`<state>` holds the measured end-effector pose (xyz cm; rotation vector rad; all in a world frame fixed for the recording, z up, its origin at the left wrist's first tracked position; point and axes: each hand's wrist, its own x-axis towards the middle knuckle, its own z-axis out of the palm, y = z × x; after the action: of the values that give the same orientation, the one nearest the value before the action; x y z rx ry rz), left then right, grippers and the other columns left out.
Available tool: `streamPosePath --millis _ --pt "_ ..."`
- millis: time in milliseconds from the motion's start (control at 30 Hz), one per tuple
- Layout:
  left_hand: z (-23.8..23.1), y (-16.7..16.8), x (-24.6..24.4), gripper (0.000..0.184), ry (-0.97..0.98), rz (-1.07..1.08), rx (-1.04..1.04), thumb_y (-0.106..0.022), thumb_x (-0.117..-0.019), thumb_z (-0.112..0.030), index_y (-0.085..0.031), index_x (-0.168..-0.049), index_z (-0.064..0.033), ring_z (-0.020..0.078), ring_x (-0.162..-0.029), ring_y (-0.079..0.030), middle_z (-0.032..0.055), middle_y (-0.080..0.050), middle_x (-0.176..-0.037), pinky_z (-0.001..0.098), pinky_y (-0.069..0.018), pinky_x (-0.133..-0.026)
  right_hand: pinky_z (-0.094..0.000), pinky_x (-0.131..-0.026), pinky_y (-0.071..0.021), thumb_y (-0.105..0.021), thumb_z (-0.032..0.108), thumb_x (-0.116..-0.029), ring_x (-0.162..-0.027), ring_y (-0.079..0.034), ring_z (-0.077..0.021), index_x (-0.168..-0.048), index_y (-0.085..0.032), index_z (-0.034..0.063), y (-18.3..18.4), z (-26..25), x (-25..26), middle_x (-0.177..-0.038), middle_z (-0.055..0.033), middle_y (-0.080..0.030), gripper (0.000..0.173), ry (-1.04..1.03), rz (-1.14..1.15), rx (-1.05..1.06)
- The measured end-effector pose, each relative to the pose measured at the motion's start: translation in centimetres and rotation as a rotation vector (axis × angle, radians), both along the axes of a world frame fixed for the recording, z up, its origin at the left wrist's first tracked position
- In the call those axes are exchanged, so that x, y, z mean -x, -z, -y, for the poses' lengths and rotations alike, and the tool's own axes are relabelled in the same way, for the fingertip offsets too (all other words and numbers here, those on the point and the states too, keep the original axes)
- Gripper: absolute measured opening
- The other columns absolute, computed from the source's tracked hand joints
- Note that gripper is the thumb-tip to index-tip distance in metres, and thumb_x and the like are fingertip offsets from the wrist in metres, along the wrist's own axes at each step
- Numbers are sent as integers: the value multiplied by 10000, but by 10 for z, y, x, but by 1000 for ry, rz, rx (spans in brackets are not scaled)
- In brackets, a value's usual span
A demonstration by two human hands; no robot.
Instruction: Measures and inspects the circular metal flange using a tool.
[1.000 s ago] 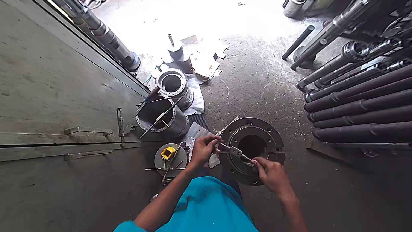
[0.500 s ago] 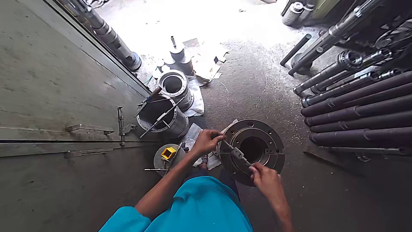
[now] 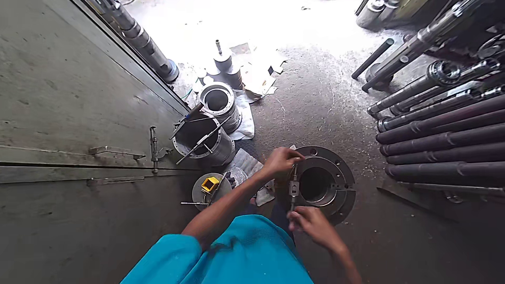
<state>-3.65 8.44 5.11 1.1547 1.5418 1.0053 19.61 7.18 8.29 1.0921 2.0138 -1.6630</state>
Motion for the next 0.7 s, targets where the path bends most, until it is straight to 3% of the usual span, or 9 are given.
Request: streamPosePath --millis 100,200,267,333,367,433,533,600,700 --pt "-54 -11 -24 125 559 -228 -33 -694 -957 -103 -793 -1031 -82 199 -881 -725 63 -776 -938 500 -557 -853 -221 -543 -530 -490 148 -1075 -563 -608 -33 -1049 -720 -16 19 51 55 -760 3 -727 284 469 -250 175" --pt "-71 -21 -60 106 910 -354 19 -736 -901 -77 -743 -979 -6 278 -847 -685 135 -722 -885 529 -529 -766 -202 -451 -453 -431 -9 -1023 -444 -526 -31 -832 -576 -3 29 72 115 -550 19 -593 240 917 -410 221" --pt "-63 -43 -64 144 968 -496 76 -650 -959 -138 -720 -1038 -39 330 -901 -677 151 -701 -937 574 -523 -741 -223 -440 -458 -404 -60 -985 -424 -532 -62 -832 -532 -1 25 67 124 -525 -11 -584 208 942 -415 260" --pt "-41 -52 -48 251 851 -498 53 -588 -999 -145 -701 -1219 -103 355 -993 -687 147 -721 -1051 628 -525 -798 -227 -514 -516 -438 19 -1044 -520 -603 -57 -947 -641 -47 19 55 95 -669 -29 -683 235 627 -386 232" --pt "-26 -47 -32 285 737 -448 5 -592 -1005 -170 -697 -1269 -152 301 -1010 -702 94 -742 -1090 608 -541 -842 -232 -604 -567 -482 68 -1050 -632 -661 -48 -1063 -708 -36 17 46 74 -810 -23 -746 250 451 -430 134" --pt "14 -24 6 283 476 -336 -63 -593 -1019 -230 -701 -1270 -159 193 -1033 -724 25 -762 -1129 521 -567 -930 -242 -752 -621 -569 115 -1000 -805 -720 -35 -1096 -767 36 18 29 33 -955 -3 -778 233 315 -548 -323" --pt "85 1 40 337 212 -345 10 -564 -1017 -347 -746 -1196 -126 187 -883 -733 44 -774 -992 505 -577 -844 -393 -828 -596 -587 247 -1007 -953 -713 -199 -1147 -794 157 19 -24 -11 -1073 -67 -759 266 210 -450 -956" --pt "126 2 23 339 110 -357 52 -556 -1021 -344 -767 -1116 -96 193 -756 -723 59 -765 -880 488 -587 -749 -486 -805 -553 -568 310 -1030 -978 -666 -312 -1187 -789 234 28 -62 -19 -1114 -123 -712 281 88 -350 -1043" --pt "157 1 -32 275 -16 -407 49 -584 -1004 -250 -762 -1085 -56 262 -704 -727 105 -744 -806 522 -597 -677 -490 -832 -544 -581 296 -1030 -1001 -655 -306 -1156 -795 285 41 -102 3 -1133 -93 -706 248 -40 -371 -1006"
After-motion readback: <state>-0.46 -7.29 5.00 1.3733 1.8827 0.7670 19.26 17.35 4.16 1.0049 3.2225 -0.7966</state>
